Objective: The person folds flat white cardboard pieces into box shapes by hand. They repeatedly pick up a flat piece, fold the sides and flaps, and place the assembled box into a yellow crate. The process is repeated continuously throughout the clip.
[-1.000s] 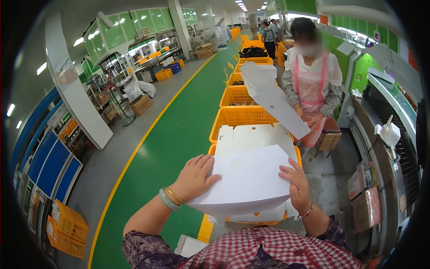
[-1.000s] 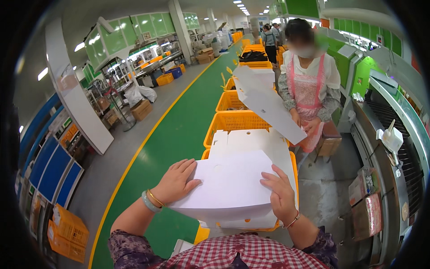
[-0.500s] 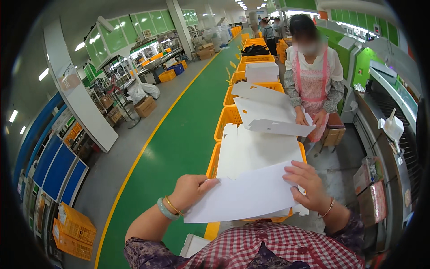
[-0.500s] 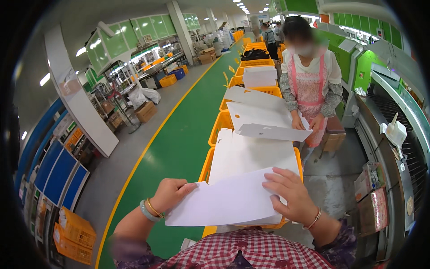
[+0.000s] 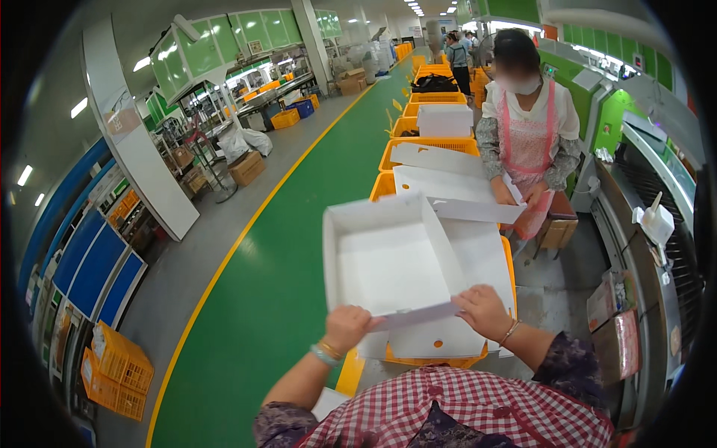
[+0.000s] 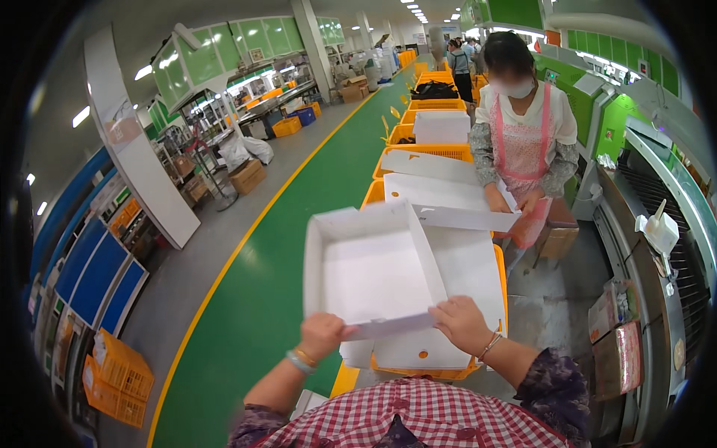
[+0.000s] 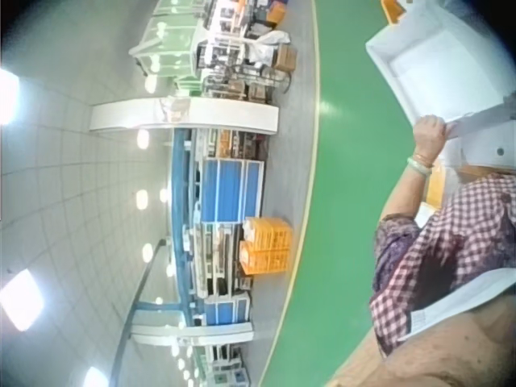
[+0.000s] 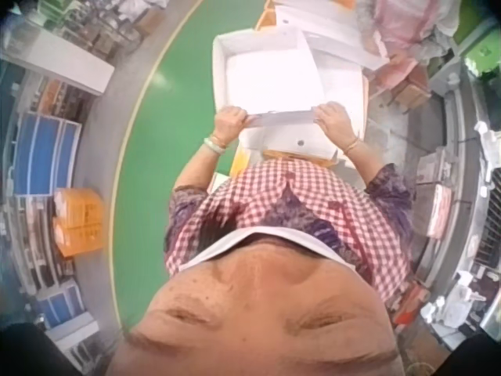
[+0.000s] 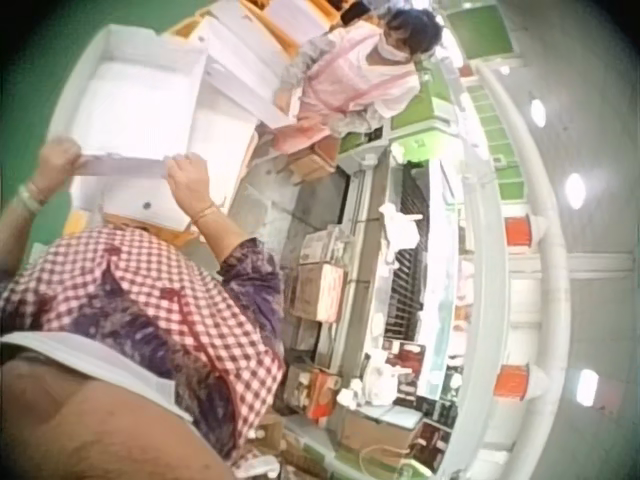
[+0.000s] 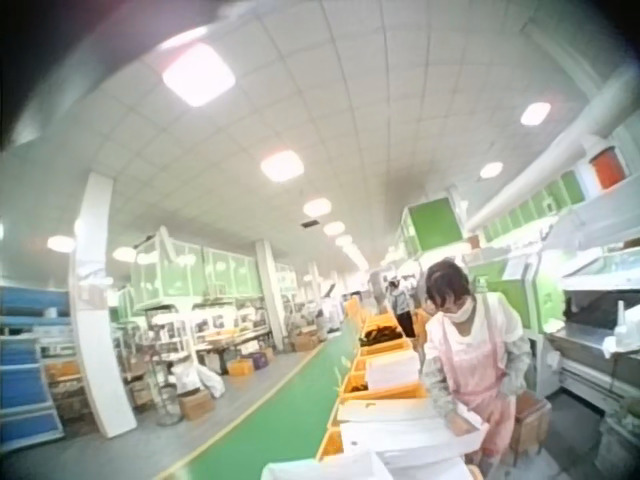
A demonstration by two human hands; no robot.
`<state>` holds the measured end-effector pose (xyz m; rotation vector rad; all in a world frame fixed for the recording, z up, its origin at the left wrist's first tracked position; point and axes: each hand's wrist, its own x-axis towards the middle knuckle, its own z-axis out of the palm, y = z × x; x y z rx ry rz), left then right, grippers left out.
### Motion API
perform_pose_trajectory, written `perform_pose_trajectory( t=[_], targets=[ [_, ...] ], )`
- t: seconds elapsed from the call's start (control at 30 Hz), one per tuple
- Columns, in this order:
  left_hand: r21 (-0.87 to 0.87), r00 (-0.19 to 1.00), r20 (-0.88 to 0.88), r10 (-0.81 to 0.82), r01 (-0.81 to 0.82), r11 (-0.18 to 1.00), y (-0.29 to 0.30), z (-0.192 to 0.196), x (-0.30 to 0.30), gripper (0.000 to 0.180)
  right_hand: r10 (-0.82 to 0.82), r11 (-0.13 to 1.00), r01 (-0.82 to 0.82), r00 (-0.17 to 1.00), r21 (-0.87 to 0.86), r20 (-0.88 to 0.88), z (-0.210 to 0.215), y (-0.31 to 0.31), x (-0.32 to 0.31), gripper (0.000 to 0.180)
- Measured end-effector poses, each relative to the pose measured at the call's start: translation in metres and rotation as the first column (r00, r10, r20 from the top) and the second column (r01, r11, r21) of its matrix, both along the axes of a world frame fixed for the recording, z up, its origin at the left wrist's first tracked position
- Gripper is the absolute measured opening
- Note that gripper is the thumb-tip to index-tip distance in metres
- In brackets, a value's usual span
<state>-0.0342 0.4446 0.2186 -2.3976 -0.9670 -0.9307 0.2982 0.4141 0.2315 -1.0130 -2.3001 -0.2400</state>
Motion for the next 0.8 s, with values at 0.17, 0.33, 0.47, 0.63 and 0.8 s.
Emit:
perform_pose_trajectory(
  t=[0.17,0.33,0.47,0.63,0.8],
  targets=[
    [-0.329,0.999,-0.016,-0.037,0.030,0.944,-0.014,-0.140,0.024,0.039,0.086,0.941,0.028,0.944,-0.337,0.318,-0.128,0.011,0.020,0.019],
    [-0.394,0.999,0.007,-0.033,0.033,0.919,-0.026,-0.146,0.028,0.036,0.175,0.918,-0.074,0.957,-0.389,0.230,-0.140,0.009,0.006,0.020],
    [-0.400,1.000,0.002,-0.022,0.021,0.916,-0.024,-0.144,0.028,0.036,0.149,0.878,-0.029,0.965,-0.478,0.216,-0.146,0.016,0.002,0.030],
    [-0.425,1.000,0.020,-0.019,0.026,0.905,-0.025,-0.146,0.029,0.037,0.129,0.737,0.176,0.911,-0.653,0.392,-0.139,0.027,-0.003,0.043],
    [-0.444,1.000,-0.003,-0.004,0.002,0.896,-0.025,-0.147,0.030,0.036,0.136,0.634,0.288,0.872,-0.718,0.470,-0.145,0.036,-0.004,0.046]
  ],
)
